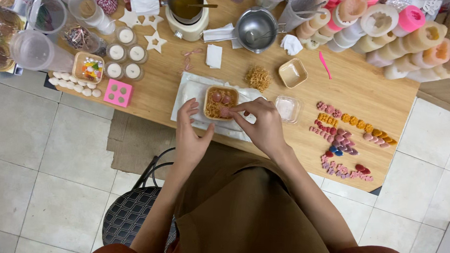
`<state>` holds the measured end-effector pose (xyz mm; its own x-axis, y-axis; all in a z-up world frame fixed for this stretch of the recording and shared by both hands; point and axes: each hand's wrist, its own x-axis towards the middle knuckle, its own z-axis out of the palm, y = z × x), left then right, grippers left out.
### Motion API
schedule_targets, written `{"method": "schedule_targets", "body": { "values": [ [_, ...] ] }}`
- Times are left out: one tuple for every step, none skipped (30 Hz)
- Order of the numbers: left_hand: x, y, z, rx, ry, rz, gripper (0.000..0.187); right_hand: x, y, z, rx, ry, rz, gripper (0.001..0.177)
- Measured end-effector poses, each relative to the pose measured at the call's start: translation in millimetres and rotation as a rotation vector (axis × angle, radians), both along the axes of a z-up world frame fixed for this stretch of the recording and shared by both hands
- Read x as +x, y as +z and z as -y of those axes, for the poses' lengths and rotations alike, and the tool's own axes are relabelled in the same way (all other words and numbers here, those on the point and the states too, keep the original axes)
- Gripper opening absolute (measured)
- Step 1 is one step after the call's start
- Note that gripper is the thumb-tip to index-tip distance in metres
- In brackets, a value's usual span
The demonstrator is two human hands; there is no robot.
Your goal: The person fills a small container with shredded paper, places small decorative items inside, and closes the container with a lid before securing it with a thin ribbon and a decorative twine.
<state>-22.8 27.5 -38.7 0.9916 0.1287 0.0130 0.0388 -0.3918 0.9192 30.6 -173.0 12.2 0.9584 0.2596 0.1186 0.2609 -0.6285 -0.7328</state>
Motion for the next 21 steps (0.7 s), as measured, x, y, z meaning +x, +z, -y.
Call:
{"method": "schedule_targets", "body": {
  "values": [
    [1.3,-0.2,-1.8,0.004,-0.026,-0.002,0.076,1.4,-1.0,-10.0,-0.044,0.002,0.029,0.01],
    [2.8,-0.3,-3.8,0.009,-0.051,-0.003,0.075,2.4,-2.3,-17.5,-0.088,0.004,0.058,0.01],
    [3.6,-0.2,-6.4,0.027,-0.075,0.018,0.072,2.2,-3.7,-22.8,-0.12,0.006,0.073,0.01],
    [4.4,-0.2,-8.8,0.045,-0.099,0.04,0.07,1.9,-5.6,-26.7,-0.152,0.008,0.087,0.01],
    [5.5,-0.4,-10.3,0.062,-0.123,0.061,0.067,1.3,-7.9,-29.4,-0.185,0.01,0.102,0.009],
    [6.3,-0.6,-12.1,0.126,-0.143,0.089,0.064,0.5,-10.2,-31.5,-0.207,0.002,0.104,0.009],
    [7.4,-0.9,-15.0,0.191,-0.163,0.118,0.061,0.0,-12.7,-33.5,-0.228,-0.005,0.106,0.009],
    [8.5,-1.3,-17.2,0.257,-0.184,0.147,0.058,-0.5,-15.0,-35.1,-0.248,-0.013,0.108,0.009],
    [10.3,-2.1,-18.2,0.286,-0.194,0.128,0.054,-1.0,-17.5,-36.6,-0.263,-0.017,0.136,0.008],
    [12.0,-3.3,-18.7,0.316,-0.204,0.11,0.051,-1.5,-20.0,-37.7,-0.278,-0.02,0.164,0.007],
    [13.4,-4.6,-19.5,0.345,-0.216,0.091,0.048,-2.5,-22.5,-38.8,-0.294,-0.024,0.19,0.007],
    [15.0,-6.2,-20.8,0.344,-0.228,0.1,0.047,-2.9,-25.2,-40.5,-0.299,-0.03,0.195,0.007],
    [16.2,-8.1,-21.6,0.344,-0.24,0.109,0.046,-3.4,-28.0,-41.9,-0.304,-0.037,0.2,0.007],
    [16.6,-9.9,-21.9,0.343,-0.252,0.118,0.045,-4.5,-30.0,-42.7,-0.31,-0.044,0.205,0.007],
    [17.4,-11.5,-22.2,0.346,-0.256,0.131,0.044,-4.8,-31.6,-43.7,-0.313,-0.045,0.197,0.007],
    [18.2,-13.1,-21.8,0.35,-0.26,0.144,0.044,-5.0,-32.8,-44.5,-0.315,-0.046,0.189,0.008],
    [18.1,-14.5,-22.0,0.354,-0.262,0.156,0.043,-5.6,-33.6,-45.6,-0.317,-0.046,0.18,0.008],
    [18.1,-15.8,-22.3,0.351,-0.261,0.15,0.042,-6.1,-34.3,-46.9,-0.316,-0.053,0.178,0.008],
    [18.1,-17.0,-21.9,0.348,-0.26,0.145,0.041,-6.6,-34.6,-47.8,-0.316,-0.061,0.177,0.009],
    [17.7,-18.0,-21.3,0.345,-0.259,0.14,0.04,-7.1,-34.6,-48.2,-0.315,-0.069,0.175,0.009],
    [17.2,-18.8,-21.1,0.341,-0.262,0.134,0.04,-7.7,-34.6,-48.8,-0.322,-0.075,0.157,0.008]
  ]
}}
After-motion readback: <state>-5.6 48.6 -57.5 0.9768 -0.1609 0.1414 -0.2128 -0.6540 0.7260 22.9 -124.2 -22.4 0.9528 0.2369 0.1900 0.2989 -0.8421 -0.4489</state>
